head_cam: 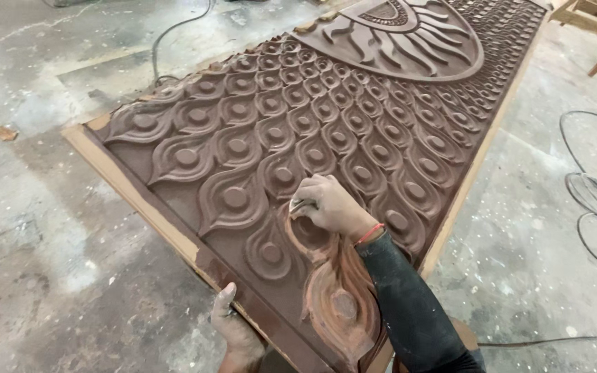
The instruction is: The person sands the surface of a large carved wooden panel using a small sanding block. They move the block in circular motions over the raised patterns to smooth the wood.
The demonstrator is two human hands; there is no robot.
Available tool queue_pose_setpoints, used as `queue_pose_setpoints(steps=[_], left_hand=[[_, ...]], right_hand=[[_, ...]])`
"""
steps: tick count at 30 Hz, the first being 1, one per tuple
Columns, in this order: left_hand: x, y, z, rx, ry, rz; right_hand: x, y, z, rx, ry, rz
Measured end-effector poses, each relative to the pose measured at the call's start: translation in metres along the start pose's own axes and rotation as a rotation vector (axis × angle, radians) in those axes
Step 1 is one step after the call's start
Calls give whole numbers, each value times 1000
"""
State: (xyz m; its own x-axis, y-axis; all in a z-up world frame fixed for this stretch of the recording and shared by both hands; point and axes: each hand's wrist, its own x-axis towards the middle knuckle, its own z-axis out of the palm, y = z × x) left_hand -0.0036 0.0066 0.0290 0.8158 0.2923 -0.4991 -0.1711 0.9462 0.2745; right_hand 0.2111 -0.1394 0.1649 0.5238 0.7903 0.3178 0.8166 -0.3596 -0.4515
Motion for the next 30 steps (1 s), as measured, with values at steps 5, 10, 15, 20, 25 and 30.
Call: queue_pose_setpoints(steps=[5,10,15,20,25,30], left_hand=[[-1,-1,-5,-10,-3,2],[7,-1,-9,-45,-38,14],[4,-5,-9,-53,-40,11],[4,-2,-6,-60,-56,9],[3,-4,-9,-98,-84,-47],[0,1,-1,-8,-78,-11]], right_hand=[[1,-2,3,-105,15,14],[5,-1,4,-64,-17,-4],[3,1,4,-35,-22,-109],[9,-1,3,-105,-14,-32],[9,-9,3,-73,-153,-115],[16,-12,-1,-6,-155,-147]])
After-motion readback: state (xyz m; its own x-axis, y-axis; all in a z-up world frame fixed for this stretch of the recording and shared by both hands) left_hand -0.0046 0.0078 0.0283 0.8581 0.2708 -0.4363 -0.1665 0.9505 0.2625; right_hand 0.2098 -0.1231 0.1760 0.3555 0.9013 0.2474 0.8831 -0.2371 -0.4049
